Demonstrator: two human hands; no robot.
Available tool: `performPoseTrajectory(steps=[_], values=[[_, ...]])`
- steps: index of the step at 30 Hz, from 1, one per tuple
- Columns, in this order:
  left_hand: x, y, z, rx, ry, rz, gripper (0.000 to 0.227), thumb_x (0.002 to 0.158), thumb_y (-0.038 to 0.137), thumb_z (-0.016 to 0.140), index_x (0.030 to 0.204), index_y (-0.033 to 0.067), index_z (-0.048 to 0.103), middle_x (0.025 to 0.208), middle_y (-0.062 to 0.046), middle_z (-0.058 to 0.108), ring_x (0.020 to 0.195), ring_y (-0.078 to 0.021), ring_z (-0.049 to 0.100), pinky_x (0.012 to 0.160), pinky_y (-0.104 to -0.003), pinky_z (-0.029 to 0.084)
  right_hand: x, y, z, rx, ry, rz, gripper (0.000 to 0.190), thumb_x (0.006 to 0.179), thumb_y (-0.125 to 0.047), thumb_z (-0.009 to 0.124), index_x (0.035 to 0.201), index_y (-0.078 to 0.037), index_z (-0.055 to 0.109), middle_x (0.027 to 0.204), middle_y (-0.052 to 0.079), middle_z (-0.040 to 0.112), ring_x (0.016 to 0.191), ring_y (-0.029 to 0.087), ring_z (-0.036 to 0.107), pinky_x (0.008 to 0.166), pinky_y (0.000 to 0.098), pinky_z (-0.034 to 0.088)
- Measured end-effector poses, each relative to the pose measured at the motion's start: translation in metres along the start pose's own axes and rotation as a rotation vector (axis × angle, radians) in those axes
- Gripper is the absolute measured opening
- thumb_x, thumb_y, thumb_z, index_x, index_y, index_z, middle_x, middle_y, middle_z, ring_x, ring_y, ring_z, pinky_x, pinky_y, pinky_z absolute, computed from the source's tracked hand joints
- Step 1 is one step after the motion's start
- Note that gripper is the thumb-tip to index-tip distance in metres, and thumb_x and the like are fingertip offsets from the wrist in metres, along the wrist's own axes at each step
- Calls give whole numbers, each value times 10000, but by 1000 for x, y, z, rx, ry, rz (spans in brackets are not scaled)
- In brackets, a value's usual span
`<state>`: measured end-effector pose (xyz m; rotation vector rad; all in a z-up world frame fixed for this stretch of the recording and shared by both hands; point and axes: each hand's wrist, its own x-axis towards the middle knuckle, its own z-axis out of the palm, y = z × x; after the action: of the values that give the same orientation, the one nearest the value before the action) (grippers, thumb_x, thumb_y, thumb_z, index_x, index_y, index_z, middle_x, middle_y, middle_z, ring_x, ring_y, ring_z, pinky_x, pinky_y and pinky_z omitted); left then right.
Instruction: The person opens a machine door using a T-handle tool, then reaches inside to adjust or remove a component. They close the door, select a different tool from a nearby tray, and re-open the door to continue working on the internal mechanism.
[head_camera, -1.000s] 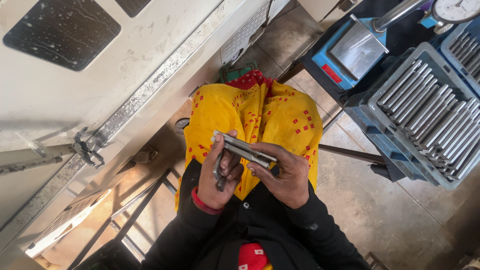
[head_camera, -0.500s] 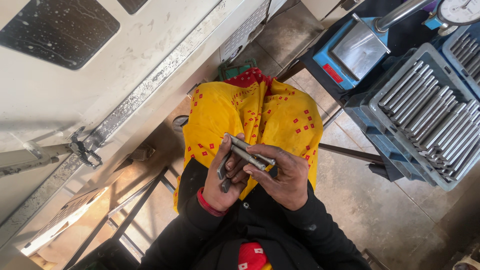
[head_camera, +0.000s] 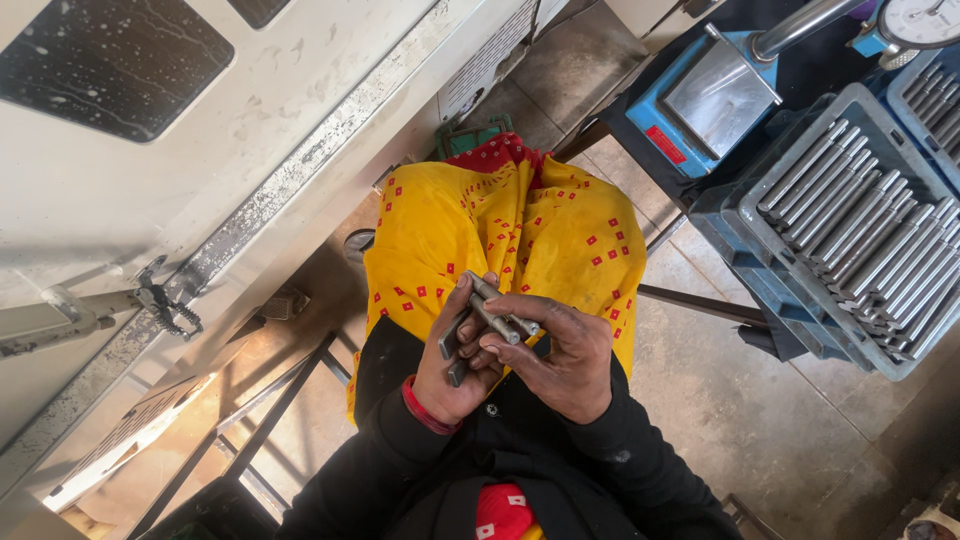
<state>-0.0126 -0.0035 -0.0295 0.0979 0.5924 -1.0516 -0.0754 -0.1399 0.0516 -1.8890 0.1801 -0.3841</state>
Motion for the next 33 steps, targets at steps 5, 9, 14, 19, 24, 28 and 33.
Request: performPoseTrajectory(steps=[5,9,14,19,24,28,33], values=[[0,-1,2,-9,-3,6,329,1051,391,579,1165,96,667,580,90,465,458,-14,410,425,-169,377,0,1,-1,45,-25,-7,415,833,-93,866,1206,-36,690,1099,100,784,981,169,796,835,261,635],[0,0,4,-4,9,11,326,1046,386,591,1166,92,666,576,93,462,453,-13,405,430,-168,382,1,0,0,49,-35,13,413,838,-85,860,1211,-39,689,1105,103,786,976,172,800,828,261,636],[0,1,5,-7,-21,6,318,1055,381,586,1167,95,665,579,97,462,457,-11,404,435,-168,384,2,-2,-2,29,-48,4,415,838,-83,861,1213,-39,688,1103,106,782,986,184,798,846,270,631],[-1,-1,7,-45,-46,-22,325,1059,391,567,1167,101,665,576,95,476,473,-14,419,438,-173,382,4,-4,-1,23,-48,-24,428,826,-93,870,1210,-43,686,1129,112,775,993,193,797,854,273,629],[-12,9,20,244,-93,188,320,1074,356,518,1160,91,675,575,81,502,458,-44,452,431,-204,382,14,-11,-24,109,-283,55,518,818,-125,831,1294,-54,638,1008,99,770,903,190,791,814,292,615],[-31,17,40,1074,24,714,323,1144,281,504,1148,44,724,631,56,553,536,-58,480,516,-236,377,23,-10,-37,176,-455,297,706,782,-85,772,1442,-55,522,888,107,758,870,212,771,833,335,584],[-33,16,61,1944,-252,1109,262,940,63,673,1196,114,652,903,-37,702,646,-167,625,610,-305,505,5,16,-18,-159,-101,31,464,930,-59,715,1352,-8,531,1108,203,672,1058,297,681,913,367,528]])
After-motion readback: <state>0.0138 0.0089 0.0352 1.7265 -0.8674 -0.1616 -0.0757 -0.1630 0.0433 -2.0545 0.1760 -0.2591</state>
